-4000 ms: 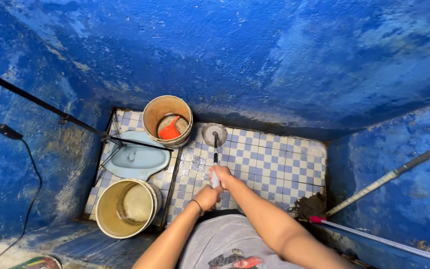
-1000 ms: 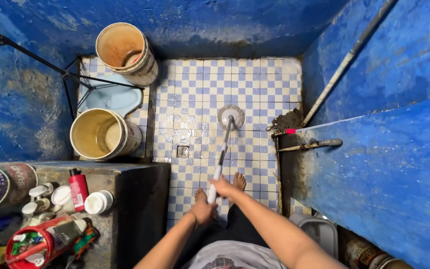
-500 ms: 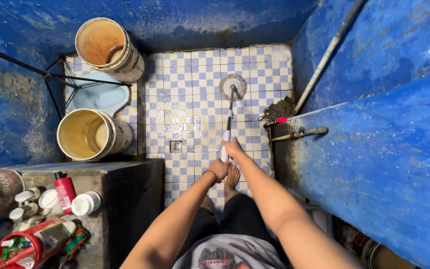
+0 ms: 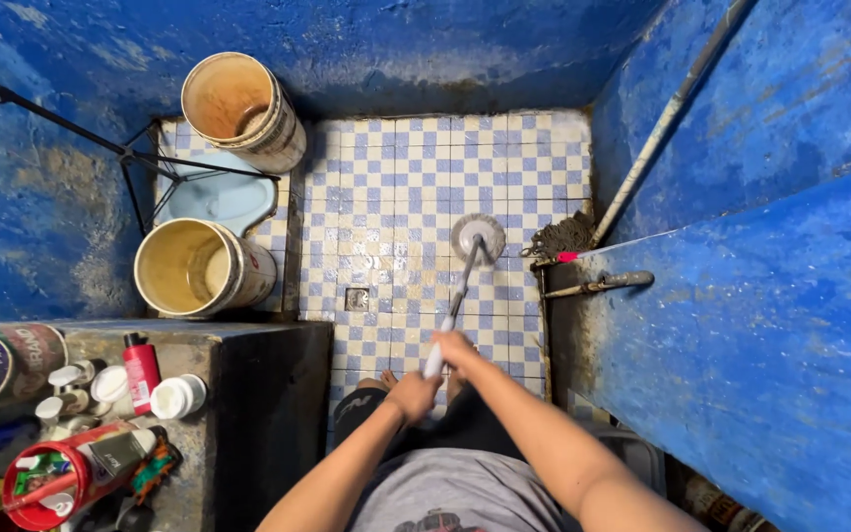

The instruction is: Scrubbing the tiled floor of a small blue bathroom or utility area using a handled brush.

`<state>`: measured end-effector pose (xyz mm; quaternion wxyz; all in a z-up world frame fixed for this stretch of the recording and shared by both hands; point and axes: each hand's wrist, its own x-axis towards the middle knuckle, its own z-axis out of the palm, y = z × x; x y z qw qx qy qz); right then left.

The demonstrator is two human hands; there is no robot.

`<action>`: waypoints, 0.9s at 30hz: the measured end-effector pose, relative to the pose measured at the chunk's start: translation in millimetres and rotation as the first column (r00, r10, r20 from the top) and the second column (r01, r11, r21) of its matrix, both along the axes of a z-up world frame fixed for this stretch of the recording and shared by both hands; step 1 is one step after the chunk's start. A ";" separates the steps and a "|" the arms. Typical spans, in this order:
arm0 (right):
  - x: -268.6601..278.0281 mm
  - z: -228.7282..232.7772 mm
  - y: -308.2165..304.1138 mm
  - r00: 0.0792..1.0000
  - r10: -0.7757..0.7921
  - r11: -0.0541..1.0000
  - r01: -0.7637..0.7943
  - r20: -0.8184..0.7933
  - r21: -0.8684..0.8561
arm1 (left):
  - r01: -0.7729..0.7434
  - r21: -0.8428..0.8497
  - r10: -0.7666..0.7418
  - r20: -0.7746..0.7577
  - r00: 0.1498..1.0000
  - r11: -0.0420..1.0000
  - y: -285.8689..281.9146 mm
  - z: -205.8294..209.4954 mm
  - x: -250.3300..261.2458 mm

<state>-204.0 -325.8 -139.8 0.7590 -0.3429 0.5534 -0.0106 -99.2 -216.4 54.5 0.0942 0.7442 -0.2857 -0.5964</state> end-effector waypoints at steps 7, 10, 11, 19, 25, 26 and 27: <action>-15.7 28.1 -89.4 0.960 -0.255 0.963 0.241 -0.115 -0.118 | -0.257 -0.077 0.233 -0.236 0.943 0.963 -81.6 -78.5 -48.6; -15.5 -6.2 -59.8 0.986 -0.132 0.971 0.110 -0.097 -0.212 | -0.452 0.167 0.478 -0.419 0.772 0.876 -58.3 -78.5 -44.8; -11.2 -15.8 -47.1 0.988 -0.145 0.977 0.134 -0.053 -0.166 | -0.385 0.095 0.389 -0.408 0.826 0.918 -46.3 -65.8 -32.6; 64.9 59.6 96.3 0.986 0.062 0.996 -0.071 -0.153 -0.056 | -0.271 0.104 0.290 -0.386 0.876 0.957 100.4 -7.1 79.6; 35.1 23.5 77.5 0.985 -0.144 0.986 0.134 -0.099 -0.102 | -0.245 -0.093 0.215 -0.256 0.942 0.965 63.3 -70.7 31.1; 24.1 27.6 55.2 0.976 -0.144 0.983 0.123 -0.165 -0.133 | -0.110 -0.110 0.092 -0.151 0.984 0.988 33.5 -67.3 22.6; 12.4 32.1 32.7 0.962 -0.146 0.981 0.110 -0.231 -0.161 | 0.029 -0.114 -0.034 -0.043 0.999 0.993 3.5 -63.6 13.5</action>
